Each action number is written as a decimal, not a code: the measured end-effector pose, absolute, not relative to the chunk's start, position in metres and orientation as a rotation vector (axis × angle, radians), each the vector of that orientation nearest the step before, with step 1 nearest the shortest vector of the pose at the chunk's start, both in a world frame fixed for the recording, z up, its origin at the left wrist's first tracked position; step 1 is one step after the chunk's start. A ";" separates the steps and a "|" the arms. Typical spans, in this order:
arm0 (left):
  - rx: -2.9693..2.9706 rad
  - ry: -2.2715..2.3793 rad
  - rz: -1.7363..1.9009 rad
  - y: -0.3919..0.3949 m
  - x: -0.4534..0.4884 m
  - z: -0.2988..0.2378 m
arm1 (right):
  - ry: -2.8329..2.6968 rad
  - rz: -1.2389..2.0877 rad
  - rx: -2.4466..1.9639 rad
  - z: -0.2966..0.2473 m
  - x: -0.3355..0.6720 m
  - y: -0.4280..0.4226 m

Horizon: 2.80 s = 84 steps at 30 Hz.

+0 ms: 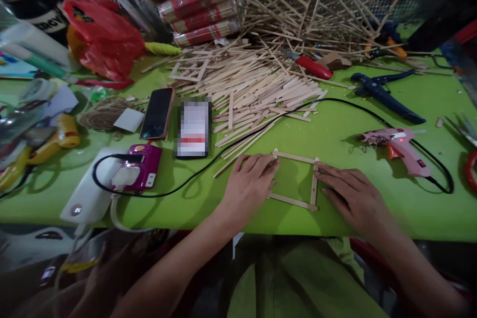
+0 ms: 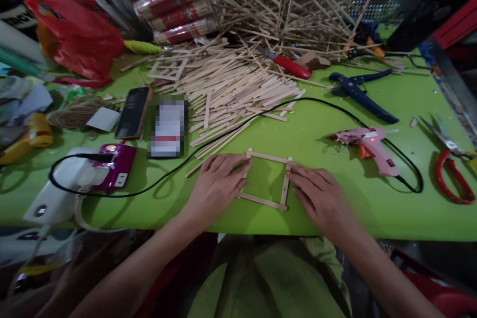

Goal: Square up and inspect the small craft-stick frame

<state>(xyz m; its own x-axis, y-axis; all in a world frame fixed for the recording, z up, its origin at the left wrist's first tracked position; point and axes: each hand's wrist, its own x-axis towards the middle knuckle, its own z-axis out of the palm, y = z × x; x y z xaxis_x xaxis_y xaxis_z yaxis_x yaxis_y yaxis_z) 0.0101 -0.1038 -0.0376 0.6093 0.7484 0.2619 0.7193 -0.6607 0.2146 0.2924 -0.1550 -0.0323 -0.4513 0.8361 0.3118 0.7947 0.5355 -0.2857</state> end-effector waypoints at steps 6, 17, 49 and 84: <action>2.763 1.281 0.509 -0.104 0.011 -0.034 | -2.379 0.123 -1.316 -0.029 0.292 -0.155; 2.853 1.333 0.459 -0.106 0.014 -0.034 | -2.387 0.081 -1.305 -0.030 0.291 -0.153; 2.815 1.311 0.376 -0.106 0.017 -0.031 | -2.385 0.158 -1.440 -0.032 0.295 -0.153; 2.342 1.471 0.327 -0.062 0.036 -0.013 | -2.271 0.176 -1.496 -0.039 0.303 -0.154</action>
<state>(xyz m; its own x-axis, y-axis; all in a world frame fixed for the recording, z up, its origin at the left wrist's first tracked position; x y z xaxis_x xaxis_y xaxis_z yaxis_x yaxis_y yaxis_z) 0.0358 -0.0625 -0.0134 0.4333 0.9012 0.0068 0.8193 -0.3970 0.4137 0.3025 -0.1544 -0.0385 -0.3373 0.9020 0.2694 0.8498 0.4148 -0.3251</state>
